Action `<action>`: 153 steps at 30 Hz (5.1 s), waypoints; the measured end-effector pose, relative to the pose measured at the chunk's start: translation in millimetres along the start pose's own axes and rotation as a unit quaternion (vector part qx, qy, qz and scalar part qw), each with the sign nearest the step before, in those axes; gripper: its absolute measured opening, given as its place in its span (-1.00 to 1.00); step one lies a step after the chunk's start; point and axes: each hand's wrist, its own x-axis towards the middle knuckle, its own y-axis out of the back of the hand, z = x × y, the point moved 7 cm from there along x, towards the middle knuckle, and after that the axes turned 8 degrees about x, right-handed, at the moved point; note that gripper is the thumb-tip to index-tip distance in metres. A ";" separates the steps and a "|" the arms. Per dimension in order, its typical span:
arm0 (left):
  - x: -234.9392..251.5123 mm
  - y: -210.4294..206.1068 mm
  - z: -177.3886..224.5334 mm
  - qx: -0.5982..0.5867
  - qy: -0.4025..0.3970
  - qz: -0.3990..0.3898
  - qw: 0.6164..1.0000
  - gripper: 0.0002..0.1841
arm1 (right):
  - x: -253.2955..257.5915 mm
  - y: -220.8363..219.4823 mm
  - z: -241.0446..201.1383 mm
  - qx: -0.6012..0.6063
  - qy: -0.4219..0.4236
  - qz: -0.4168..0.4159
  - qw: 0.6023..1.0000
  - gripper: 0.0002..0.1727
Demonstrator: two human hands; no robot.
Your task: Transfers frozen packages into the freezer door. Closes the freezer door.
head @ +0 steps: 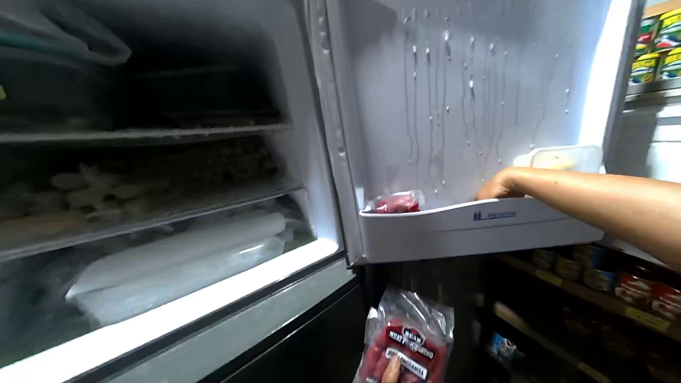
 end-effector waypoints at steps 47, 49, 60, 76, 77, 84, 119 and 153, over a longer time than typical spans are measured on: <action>-4.8 -56.1 12.7 -0.031 -0.171 0.076 0.982 -0.61 | -101.5 -173.3 -35.5 0.031 0.525 0.489 0.696 -0.19; -3.4 -54.9 13.1 -0.040 -0.180 0.078 0.980 -0.52 | -102.4 -184.4 -36.7 0.004 0.522 0.512 0.683 -0.27; 3.9 -49.4 13.0 -0.082 -0.245 0.003 0.966 -0.58 | -109.0 -236.3 -52.2 0.020 0.564 0.509 0.649 -0.62; -5.8 -43.9 25.4 -0.025 -0.294 -0.060 0.954 -0.57 | -96.8 -236.8 -67.8 0.084 0.586 0.244 0.768 -0.51; -4.8 -44.4 23.7 -0.039 -0.293 -0.086 0.951 -0.56 | -93.2 -236.9 -69.8 0.069 0.597 0.220 0.769 -0.55; -2.4 -40.2 11.7 0.005 -0.359 -0.203 0.911 -0.51 | -89.9 -210.2 -88.1 0.035 0.629 0.118 0.768 -0.60; -5.4 -319.8 215.4 0.559 -0.546 -0.389 0.488 -0.37 | -195.8 -5.0 -22.9 -0.071 0.674 0.518 0.521 -0.32; 113.1 -326.8 130.6 0.893 -0.200 -0.366 0.170 -0.76 | -81.3 -1.0 -40.3 -0.096 0.402 0.274 0.868 -0.67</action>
